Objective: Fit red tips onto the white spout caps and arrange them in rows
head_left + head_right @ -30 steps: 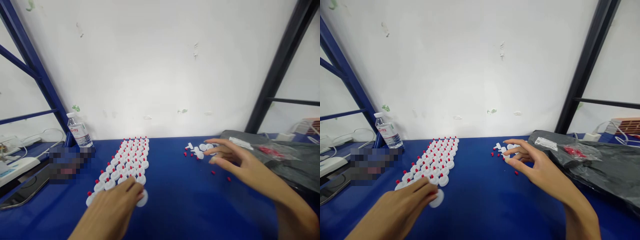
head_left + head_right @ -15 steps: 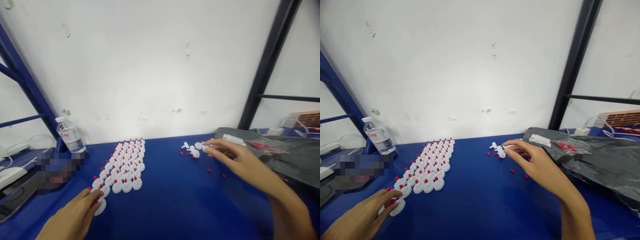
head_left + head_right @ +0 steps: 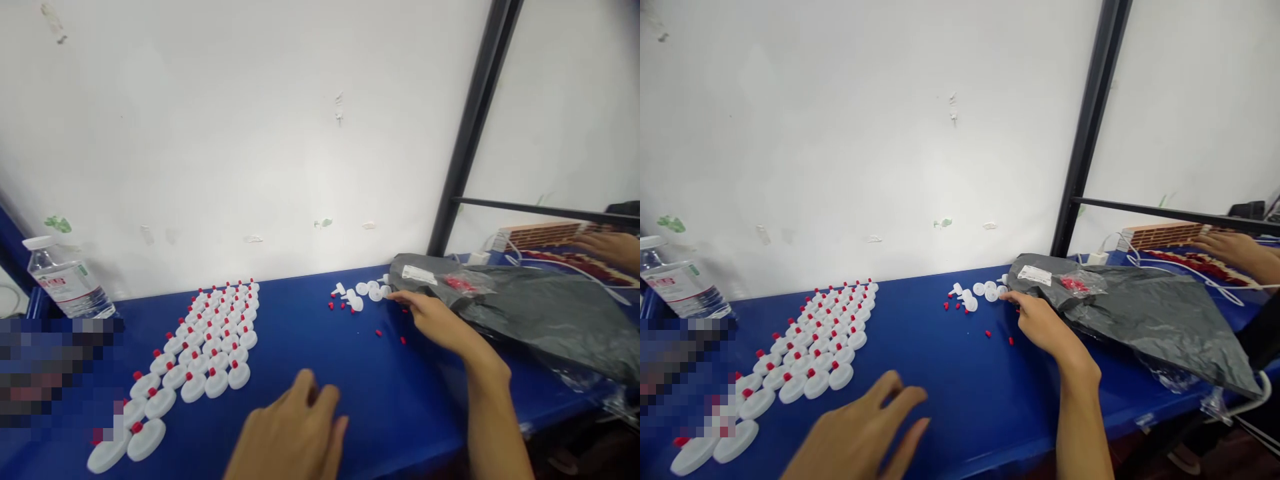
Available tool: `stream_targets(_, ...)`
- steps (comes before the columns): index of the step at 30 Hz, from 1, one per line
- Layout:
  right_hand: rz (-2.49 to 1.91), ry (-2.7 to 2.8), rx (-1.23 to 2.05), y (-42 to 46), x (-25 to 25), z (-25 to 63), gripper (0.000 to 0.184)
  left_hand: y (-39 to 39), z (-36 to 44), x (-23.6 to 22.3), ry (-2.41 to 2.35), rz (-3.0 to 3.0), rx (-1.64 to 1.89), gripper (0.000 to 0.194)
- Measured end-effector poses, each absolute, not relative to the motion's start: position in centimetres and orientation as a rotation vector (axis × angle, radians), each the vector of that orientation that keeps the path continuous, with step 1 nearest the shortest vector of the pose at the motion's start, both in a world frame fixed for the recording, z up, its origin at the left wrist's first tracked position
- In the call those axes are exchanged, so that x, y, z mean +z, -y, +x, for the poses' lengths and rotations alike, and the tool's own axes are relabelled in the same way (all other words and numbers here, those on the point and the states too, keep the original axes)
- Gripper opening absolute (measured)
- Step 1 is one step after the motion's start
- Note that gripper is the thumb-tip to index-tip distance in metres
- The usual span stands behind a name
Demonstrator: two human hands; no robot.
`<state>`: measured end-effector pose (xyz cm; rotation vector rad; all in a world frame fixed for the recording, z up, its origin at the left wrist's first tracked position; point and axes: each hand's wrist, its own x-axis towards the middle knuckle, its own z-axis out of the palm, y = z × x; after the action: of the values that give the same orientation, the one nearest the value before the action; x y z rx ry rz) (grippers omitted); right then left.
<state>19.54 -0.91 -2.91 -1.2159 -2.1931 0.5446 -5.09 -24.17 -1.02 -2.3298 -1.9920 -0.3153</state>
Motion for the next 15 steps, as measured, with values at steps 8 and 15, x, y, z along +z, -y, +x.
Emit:
stream_targets(8, -1.25, 2.209, 0.446, 0.4, -2.9, 20.2, 0.062, 12.8, -0.7, -1.4, 1.897, -2.387, -0.248, 0.023)
stream_targets(15, -1.268, 2.178, 0.564, 0.8, -2.7, 19.8, 0.048, 8.5, -2.5, -3.3, 1.985, -2.218, -0.372, 0.04)
